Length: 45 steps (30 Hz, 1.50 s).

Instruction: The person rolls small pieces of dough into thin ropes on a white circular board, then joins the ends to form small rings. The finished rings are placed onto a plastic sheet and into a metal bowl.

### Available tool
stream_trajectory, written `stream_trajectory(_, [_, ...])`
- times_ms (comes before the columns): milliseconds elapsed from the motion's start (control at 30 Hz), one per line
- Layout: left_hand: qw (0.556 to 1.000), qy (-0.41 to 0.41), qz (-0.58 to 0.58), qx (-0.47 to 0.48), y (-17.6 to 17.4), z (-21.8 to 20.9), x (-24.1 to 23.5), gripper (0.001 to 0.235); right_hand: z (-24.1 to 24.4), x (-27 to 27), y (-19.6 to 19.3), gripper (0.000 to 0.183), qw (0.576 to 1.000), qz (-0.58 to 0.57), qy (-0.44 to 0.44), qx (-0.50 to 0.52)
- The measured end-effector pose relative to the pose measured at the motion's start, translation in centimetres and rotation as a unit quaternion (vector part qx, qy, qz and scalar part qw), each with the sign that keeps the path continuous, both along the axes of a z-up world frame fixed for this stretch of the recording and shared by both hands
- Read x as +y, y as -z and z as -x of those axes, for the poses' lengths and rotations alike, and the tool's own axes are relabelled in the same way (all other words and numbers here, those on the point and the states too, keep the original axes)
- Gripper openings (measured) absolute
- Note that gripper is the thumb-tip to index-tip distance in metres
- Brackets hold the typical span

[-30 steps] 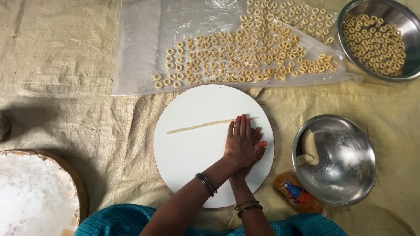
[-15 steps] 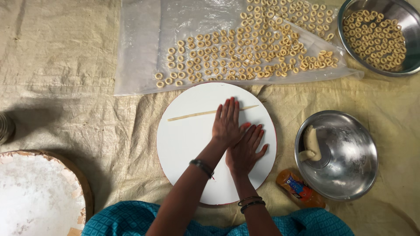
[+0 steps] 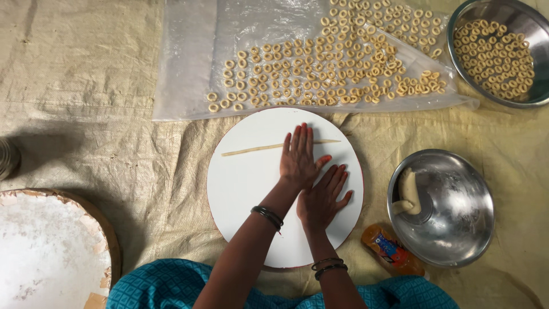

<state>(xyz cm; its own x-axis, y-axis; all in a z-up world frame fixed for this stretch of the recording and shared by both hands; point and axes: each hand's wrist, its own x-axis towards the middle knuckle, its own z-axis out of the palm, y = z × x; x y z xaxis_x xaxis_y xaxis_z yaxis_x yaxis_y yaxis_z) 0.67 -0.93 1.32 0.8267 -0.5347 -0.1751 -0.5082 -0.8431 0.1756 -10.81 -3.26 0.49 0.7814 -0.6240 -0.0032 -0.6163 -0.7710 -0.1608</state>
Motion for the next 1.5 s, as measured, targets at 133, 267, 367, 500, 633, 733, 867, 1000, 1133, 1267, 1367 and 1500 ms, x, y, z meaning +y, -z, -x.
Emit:
stream_trajectory(133, [0.999, -0.028, 0.002, -0.020, 0.2, -1.0, 2.6, 0.095, -0.2, 0.0, 0.4, 0.078, 0.995, -0.082, 0.030, -0.046])
stream_trajectory(267, [0.998, 0.010, 0.059, -0.016, 0.6, 3.3, 5.7, 0.094, -0.1, -0.4, 0.9, 0.084, 0.997, -0.036, -0.001, -0.062])
stream_trajectory(367, [0.997, 0.055, 0.046, -0.009, 0.5, 6.6, 7.2, 0.094, -0.2, -0.4, 1.3, 0.081, 0.997, -0.040, 0.017, -0.056])
stream_trajectory(500, [0.997, 0.079, -0.007, 0.016, 0.3, 6.6, 7.5, 0.095, 0.0, 0.1, 1.0, 0.077, 0.996, -0.050, 0.030, -0.072])
stream_trajectory(633, [0.997, 0.032, 0.066, -0.011, 0.2, 2.7, 6.3, 0.093, -0.2, 0.0, 0.1, 0.078, 0.995, -0.082, 0.029, -0.046])
stream_trajectory(733, [0.999, -0.008, 0.041, -0.030, -0.1, -0.3, 6.4, 0.094, -0.6, 0.0, -0.5, 0.077, 0.992, -0.111, 0.046, -0.030])
stream_trajectory(867, [0.999, -0.028, -0.015, -0.040, -0.3, -0.3, 9.2, 0.095, -0.5, 0.0, -0.5, 0.077, 0.996, -0.077, 0.039, -0.018])
stream_trajectory(1000, [0.998, 0.013, 0.038, -0.040, -0.2, 5.5, 11.5, 0.095, -0.6, -0.1, 0.1, 0.078, 0.997, -0.071, 0.040, -0.007])
stream_trajectory(1133, [0.998, 0.056, 0.017, -0.019, -0.3, 8.3, 13.1, 0.092, -0.4, -0.1, 0.5, 0.077, 0.998, -0.052, 0.038, -0.001])
stream_trajectory(1267, [0.999, 0.020, 0.020, -0.036, 0.1, 4.2, 11.7, 0.093, -0.4, -0.1, 0.5, 0.078, 0.997, -0.064, 0.040, -0.012])
stream_trajectory(1367, [0.999, -0.017, 0.026, -0.023, 0.1, 0.4, 10.2, 0.094, -0.4, 0.0, 0.3, 0.077, 0.997, -0.066, 0.036, -0.017])
stream_trajectory(1500, [0.998, -0.045, 0.007, -0.040, -0.5, -1.7, 11.1, 0.094, -0.5, -0.1, 0.2, 0.078, 0.997, -0.061, 0.035, -0.016])
